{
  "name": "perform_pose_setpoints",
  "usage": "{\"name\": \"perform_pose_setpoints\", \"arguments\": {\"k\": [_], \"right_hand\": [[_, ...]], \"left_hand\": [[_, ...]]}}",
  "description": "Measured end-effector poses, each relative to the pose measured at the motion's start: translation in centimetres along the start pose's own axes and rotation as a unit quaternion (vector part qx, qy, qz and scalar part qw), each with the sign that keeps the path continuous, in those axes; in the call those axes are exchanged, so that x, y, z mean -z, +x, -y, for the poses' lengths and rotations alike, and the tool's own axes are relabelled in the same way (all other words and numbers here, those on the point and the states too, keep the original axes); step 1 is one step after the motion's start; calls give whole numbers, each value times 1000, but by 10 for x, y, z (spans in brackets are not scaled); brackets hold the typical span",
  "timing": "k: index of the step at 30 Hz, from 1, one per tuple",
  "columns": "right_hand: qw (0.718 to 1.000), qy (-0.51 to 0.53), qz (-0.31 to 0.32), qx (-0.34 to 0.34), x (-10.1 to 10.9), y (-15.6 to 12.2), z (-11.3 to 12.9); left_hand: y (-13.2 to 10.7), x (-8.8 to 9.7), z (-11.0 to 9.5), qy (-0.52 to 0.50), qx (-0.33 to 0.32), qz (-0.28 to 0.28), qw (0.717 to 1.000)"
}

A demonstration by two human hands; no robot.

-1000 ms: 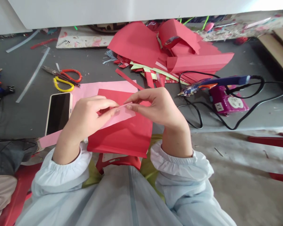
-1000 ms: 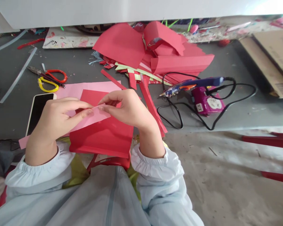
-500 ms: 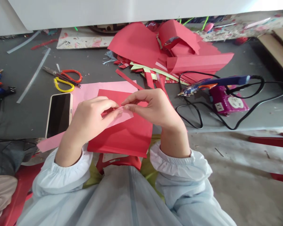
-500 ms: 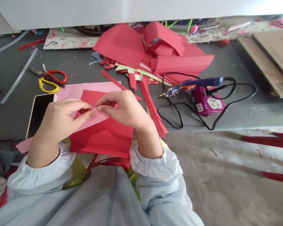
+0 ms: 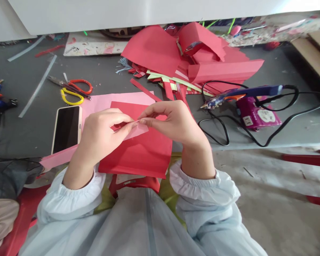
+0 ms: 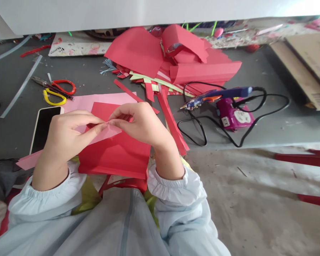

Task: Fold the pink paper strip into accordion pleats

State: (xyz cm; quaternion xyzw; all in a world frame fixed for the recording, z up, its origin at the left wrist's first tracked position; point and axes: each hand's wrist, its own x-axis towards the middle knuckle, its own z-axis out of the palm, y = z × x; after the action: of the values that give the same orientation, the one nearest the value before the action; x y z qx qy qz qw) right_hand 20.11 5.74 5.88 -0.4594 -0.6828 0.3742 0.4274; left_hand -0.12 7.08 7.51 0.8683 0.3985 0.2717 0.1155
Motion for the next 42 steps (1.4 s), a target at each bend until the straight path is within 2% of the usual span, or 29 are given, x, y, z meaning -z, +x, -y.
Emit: {"name": "perform_pose_setpoints", "arguments": {"k": [8, 14, 18, 25, 32, 35, 38, 40, 42], "right_hand": [[999, -30, -4, 20, -5, -1, 1], [999, 43, 26, 0, 0, 0, -2], [999, 34, 16, -7, -1, 0, 0], [999, -28, -40, 19, -8, 0, 2], [992, -19, -116, 44, 2, 0, -9], [986, -23, -161, 46, 7, 0, -7], [981, -1, -194, 9, 7, -2, -5], [984, 35, -175, -28, 6, -2, -4], [987, 79, -126, -56, 5, -1, -2]], "left_hand": [[0, -2, -1, -39, 4, 4, 999], [0, 0, 2, -32, 2, -7, 999], [0, 0, 2, -15, 2, -7, 1000], [0, -2, -1, 2, -5, -24, 1000], [0, 8, 5, 25, 23, -5, 999], [0, 9, 11, 72, -18, -74, 995], [-1, 5, 16, 159, -111, -187, 963], [-3, 1, 19, 216, -171, -252, 928], [-4, -4, 21, 257, -200, -294, 899]]}}
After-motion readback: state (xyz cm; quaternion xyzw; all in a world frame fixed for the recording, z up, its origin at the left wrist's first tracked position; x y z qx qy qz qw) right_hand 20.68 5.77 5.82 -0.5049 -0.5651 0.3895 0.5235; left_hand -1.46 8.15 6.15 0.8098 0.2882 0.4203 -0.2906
